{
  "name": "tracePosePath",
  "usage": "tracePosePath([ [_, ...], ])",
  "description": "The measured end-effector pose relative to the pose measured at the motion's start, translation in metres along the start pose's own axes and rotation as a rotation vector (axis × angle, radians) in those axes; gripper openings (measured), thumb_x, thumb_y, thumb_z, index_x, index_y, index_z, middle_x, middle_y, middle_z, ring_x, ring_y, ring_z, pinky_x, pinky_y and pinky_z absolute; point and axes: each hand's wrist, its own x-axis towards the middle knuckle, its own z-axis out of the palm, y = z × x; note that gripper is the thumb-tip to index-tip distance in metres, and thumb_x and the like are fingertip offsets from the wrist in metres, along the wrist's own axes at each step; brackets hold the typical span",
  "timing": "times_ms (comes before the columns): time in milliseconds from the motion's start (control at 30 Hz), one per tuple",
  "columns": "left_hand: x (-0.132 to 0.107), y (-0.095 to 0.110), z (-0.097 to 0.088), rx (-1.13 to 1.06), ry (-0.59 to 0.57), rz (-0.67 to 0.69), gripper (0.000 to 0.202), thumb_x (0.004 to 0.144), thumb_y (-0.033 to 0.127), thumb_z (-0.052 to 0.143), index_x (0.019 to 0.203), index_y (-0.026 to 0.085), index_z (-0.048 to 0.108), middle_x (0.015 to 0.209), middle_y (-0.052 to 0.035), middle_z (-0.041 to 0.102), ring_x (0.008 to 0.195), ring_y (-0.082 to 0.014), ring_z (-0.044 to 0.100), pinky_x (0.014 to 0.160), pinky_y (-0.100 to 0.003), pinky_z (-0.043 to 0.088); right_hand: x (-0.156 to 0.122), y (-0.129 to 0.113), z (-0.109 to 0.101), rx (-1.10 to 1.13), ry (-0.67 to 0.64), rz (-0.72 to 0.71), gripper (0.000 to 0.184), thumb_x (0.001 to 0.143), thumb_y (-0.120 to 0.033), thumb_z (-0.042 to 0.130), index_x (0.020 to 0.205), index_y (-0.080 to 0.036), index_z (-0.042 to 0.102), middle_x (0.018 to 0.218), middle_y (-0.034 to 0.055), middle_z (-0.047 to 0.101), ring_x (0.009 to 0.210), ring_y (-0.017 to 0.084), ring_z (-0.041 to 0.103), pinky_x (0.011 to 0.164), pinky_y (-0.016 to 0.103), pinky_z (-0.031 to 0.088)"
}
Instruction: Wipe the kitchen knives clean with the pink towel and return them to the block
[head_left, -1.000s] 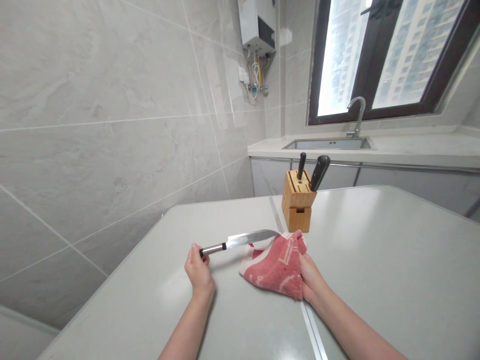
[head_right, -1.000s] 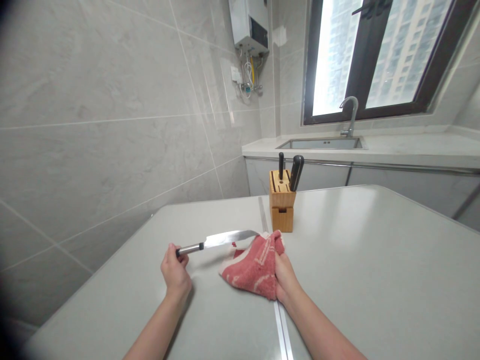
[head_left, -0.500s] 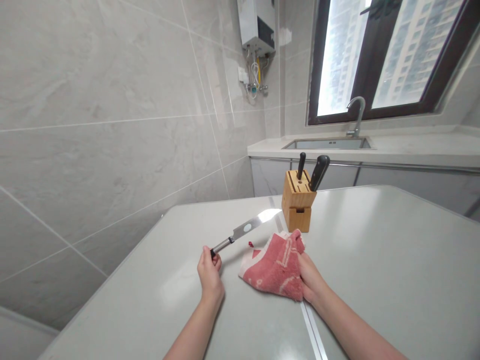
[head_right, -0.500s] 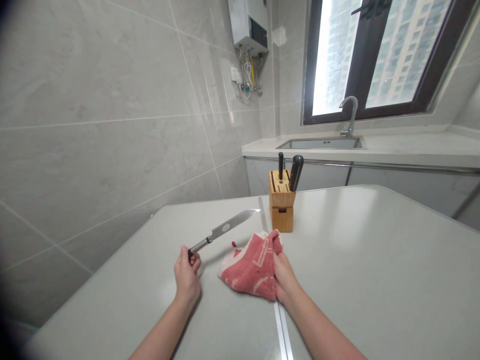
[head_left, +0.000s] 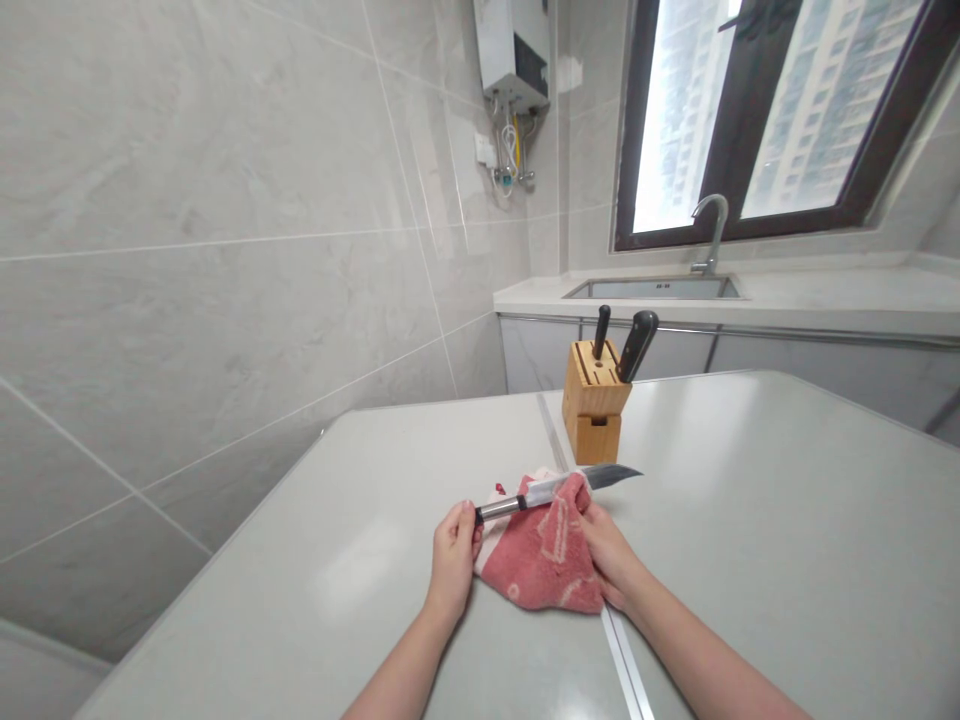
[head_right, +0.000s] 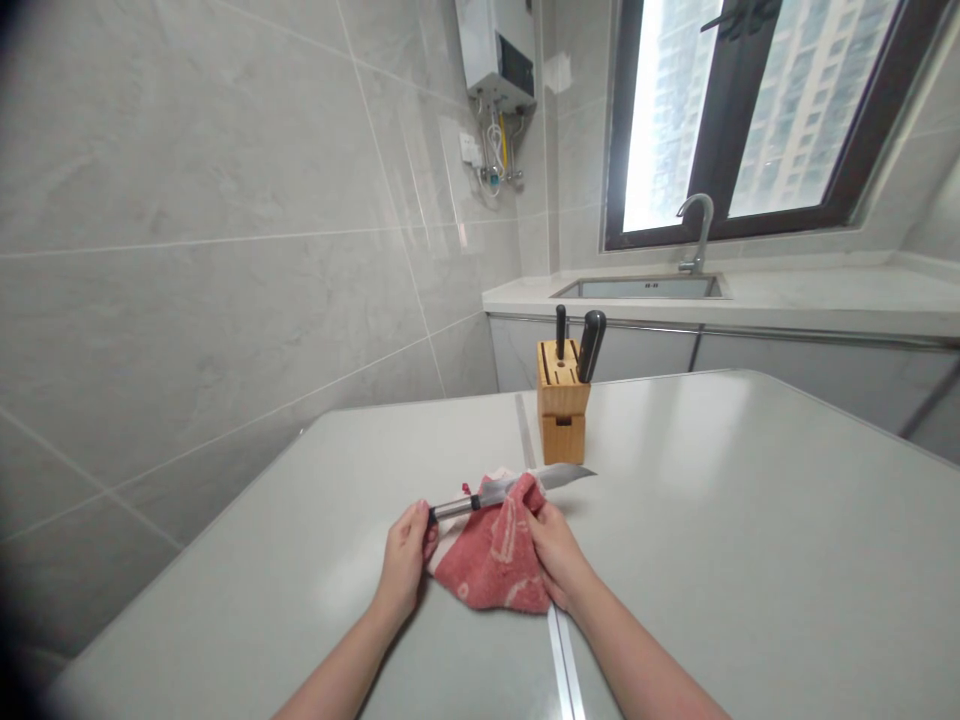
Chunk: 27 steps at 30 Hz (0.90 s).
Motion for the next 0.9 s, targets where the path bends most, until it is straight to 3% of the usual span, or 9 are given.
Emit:
tracePosePath([
  [200, -0.004, 0.005, 0.0, 0.282, -0.134, 0.206, 0.04, 0.086, 0.046, 0.041, 0.059, 0.017, 0.041, 0.056, 0.0042, 0.036, 0.055, -0.0111, 0.035, 0.052, -0.022, 0.028, -0.002, 0.005, 0.001, -0.127, 0.046, 0.021, 0.024, 0.068, -0.036, 0.071, 0.077, -0.015, 0.063, 0.064, 0.0033, 0.071, 0.055, 0.018, 0.065, 0.056, 0.028, 0.05],
  [367, -0.009, 0.011, 0.004, 0.47, -0.335, 0.329, 0.033, 0.088, 0.037, 0.042, 0.064, 0.016, 0.048, 0.063, 0.0017, 0.045, 0.061, -0.0128, 0.041, 0.058, -0.023, 0.03, 0.0, 0.003, 0.001, -0.077, 0.024, -0.025, 0.021, 0.07, -0.035, 0.07, 0.079, -0.018, 0.062, 0.069, 0.0013, 0.072, 0.058, 0.017, 0.065, 0.061, 0.028, 0.049],
  [667, -0.016, 0.02, 0.007, 0.646, -0.534, 0.409, 0.033, 0.09, 0.036, 0.039, 0.071, 0.016, 0.056, 0.069, -0.0006, 0.056, 0.065, -0.0136, 0.047, 0.063, -0.023, 0.033, 0.001, 0.004, -0.001, -0.061, -0.05, -0.034, 0.021, 0.071, -0.034, 0.069, 0.085, -0.019, 0.064, 0.073, 0.0018, 0.072, 0.064, 0.018, 0.066, 0.065, 0.031, 0.049],
  [767, -0.016, 0.02, 0.007, 0.632, -0.526, 0.394, 0.033, 0.091, 0.036, 0.038, 0.073, 0.016, 0.057, 0.071, -0.0011, 0.057, 0.066, -0.014, 0.049, 0.064, -0.023, 0.033, 0.002, 0.005, -0.002, -0.067, -0.049, -0.028, 0.019, 0.072, -0.033, 0.068, 0.084, -0.018, 0.065, 0.073, 0.0023, 0.072, 0.065, 0.018, 0.066, 0.066, 0.031, 0.049],
  [900, -0.014, 0.014, 0.005, 0.581, -0.43, 0.35, 0.034, 0.091, 0.035, 0.038, 0.069, 0.016, 0.055, 0.067, -0.0008, 0.055, 0.065, -0.0142, 0.048, 0.063, -0.023, 0.033, 0.002, 0.006, -0.001, -0.09, -0.011, -0.015, 0.022, 0.069, -0.036, 0.07, 0.079, -0.017, 0.065, 0.07, 0.003, 0.072, 0.065, 0.02, 0.066, 0.063, 0.03, 0.049],
])
